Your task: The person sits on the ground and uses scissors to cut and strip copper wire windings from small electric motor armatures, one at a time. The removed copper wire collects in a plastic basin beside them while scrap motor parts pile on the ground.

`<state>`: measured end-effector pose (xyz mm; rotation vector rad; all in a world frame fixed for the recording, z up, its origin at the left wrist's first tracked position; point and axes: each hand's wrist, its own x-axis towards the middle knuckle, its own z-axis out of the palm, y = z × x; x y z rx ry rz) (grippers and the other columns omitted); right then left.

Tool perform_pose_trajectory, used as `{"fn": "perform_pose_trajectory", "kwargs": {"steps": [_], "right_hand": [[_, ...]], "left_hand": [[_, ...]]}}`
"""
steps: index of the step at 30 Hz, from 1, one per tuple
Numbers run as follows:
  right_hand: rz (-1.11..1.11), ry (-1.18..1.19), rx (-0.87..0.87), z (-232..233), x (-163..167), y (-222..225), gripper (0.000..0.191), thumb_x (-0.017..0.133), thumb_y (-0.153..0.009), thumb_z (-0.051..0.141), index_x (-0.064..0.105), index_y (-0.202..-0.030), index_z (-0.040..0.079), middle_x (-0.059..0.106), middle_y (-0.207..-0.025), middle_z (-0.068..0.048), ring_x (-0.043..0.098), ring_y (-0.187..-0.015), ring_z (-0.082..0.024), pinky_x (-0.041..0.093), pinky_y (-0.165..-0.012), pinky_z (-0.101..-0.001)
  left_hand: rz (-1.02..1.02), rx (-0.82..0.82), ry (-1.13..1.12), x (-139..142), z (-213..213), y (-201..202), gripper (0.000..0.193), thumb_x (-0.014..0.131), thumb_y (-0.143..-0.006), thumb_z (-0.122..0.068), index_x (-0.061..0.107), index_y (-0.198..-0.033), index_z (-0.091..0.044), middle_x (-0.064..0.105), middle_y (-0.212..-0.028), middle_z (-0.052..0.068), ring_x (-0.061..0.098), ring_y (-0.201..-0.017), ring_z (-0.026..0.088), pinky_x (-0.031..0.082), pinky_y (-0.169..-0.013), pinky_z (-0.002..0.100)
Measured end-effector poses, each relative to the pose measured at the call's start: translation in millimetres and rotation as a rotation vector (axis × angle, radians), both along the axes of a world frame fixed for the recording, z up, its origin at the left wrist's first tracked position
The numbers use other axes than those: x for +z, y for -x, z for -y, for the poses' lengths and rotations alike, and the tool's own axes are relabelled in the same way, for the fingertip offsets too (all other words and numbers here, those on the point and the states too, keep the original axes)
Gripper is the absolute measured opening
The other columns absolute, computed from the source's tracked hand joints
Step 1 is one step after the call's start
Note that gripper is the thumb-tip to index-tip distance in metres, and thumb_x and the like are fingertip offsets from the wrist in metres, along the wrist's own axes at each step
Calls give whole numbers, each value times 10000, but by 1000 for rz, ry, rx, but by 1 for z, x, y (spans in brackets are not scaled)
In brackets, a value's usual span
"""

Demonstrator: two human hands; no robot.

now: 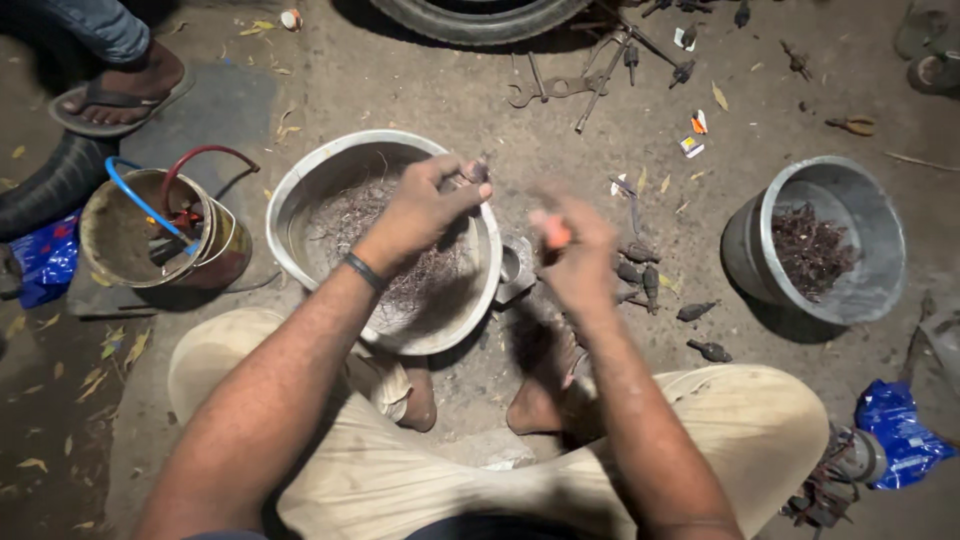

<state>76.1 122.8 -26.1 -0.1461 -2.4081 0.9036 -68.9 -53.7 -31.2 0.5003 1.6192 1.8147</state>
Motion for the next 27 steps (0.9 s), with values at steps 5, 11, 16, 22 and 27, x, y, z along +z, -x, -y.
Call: {"fn": "perform_pose_trajectory", "kwargs": {"steps": [5,11,16,22,27], "right_hand": [[160,342,75,23,-7,13,148,706,-987,84,725,-1126,37,734,-963,-113,679,-870,-122,551,-764,-285],[172,264,80,26,-16,7,100,757,-912,72,731,-993,20,709,-793,-75,640,-726,-89,522,-665,-268],[139,254,-44,15,5,3,178,804,-929,83,666,-849,3,609,-733,-106,548,-682,-127,480,-630,-287],[89,263,139,36,11,-5,117,788,-895,85,703,-913,7,696,-791,-59,637,-728,-93,520,-669,-264],[-55,291,-97,-15,12,-5,95,745,-952,67,700,-880,23,595,-799,-32,546,-732,-96,447,-663,-268]], "left_hand": [[320,-8,-214,-4,-1,3,205,672,-967,-243,625,-1029,-54,665,-769,61,590,-484,95,430,-362,236],[92,374,-30,-27,-2,10,272,683,-996,-295,606,-1094,-53,632,-865,66,594,-649,136,495,-525,278],[-522,294,138,-38,-13,4,336,730,-966,-224,641,-1209,-9,694,-1054,89,656,-979,160,525,-876,308],[-18,470,50,-34,-13,7,373,778,-860,-165,633,-1172,-20,673,-991,37,623,-788,137,533,-634,315],[-275,212,55,-23,-1,12,292,778,-946,-163,709,-1169,12,656,-916,94,588,-721,122,472,-607,239]]}}
